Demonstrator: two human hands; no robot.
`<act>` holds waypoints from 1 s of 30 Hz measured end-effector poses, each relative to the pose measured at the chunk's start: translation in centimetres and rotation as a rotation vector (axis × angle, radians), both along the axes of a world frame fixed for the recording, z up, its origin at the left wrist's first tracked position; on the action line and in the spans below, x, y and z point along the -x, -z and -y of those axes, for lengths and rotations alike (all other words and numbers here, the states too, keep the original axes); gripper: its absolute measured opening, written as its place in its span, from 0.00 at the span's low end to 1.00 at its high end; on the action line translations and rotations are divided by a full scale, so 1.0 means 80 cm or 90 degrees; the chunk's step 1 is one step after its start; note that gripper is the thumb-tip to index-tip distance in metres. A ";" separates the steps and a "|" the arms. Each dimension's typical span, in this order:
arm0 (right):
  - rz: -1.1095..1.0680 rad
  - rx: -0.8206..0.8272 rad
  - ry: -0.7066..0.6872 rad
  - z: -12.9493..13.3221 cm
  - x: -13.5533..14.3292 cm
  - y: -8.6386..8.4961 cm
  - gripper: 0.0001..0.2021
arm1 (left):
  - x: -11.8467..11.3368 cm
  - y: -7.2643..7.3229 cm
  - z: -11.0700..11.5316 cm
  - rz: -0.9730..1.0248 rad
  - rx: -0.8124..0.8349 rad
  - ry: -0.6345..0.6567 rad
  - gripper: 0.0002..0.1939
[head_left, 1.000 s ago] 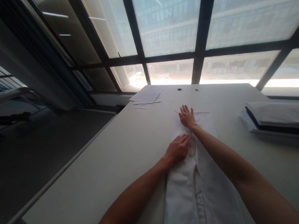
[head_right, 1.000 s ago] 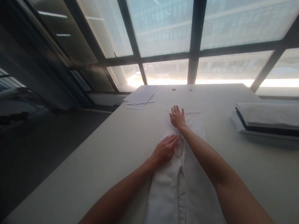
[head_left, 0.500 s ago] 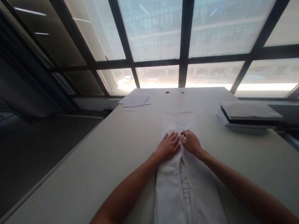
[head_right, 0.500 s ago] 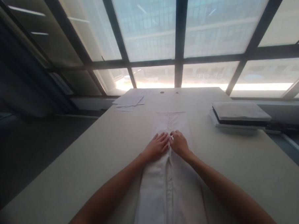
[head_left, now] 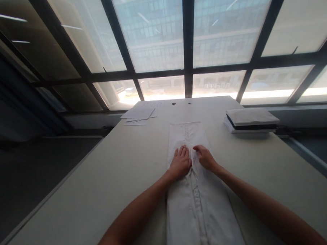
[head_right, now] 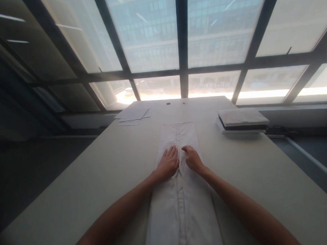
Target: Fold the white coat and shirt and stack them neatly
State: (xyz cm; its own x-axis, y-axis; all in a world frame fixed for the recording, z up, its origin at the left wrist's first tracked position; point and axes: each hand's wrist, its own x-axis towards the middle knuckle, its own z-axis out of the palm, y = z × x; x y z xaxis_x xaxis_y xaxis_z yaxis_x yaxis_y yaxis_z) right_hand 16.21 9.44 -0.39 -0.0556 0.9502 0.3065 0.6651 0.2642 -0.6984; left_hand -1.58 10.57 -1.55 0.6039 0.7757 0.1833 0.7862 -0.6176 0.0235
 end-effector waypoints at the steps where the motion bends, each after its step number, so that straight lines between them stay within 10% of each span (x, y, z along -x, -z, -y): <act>1: 0.036 -0.016 0.002 0.008 -0.002 0.000 0.20 | 0.000 0.000 0.000 0.011 0.007 -0.001 0.30; 9: 0.352 0.034 -0.063 0.056 0.022 0.016 0.29 | -0.002 -0.001 -0.001 0.071 0.086 0.024 0.29; 22: 0.309 0.032 -0.037 0.058 0.022 0.010 0.29 | -0.006 -0.001 0.005 0.005 0.037 0.081 0.28; 30: 0.320 0.029 -0.032 0.057 0.021 0.010 0.28 | 0.007 -0.010 -0.009 0.013 0.012 -0.085 0.30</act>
State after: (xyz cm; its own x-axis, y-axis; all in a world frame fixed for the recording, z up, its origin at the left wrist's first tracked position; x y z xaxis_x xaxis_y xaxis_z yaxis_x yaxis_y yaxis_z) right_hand 14.56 4.87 -1.22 -0.2323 0.9542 0.1884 0.9091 0.2819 -0.3067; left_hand -2.15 11.29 -0.77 0.4917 0.8523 0.1785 0.8603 -0.5072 0.0514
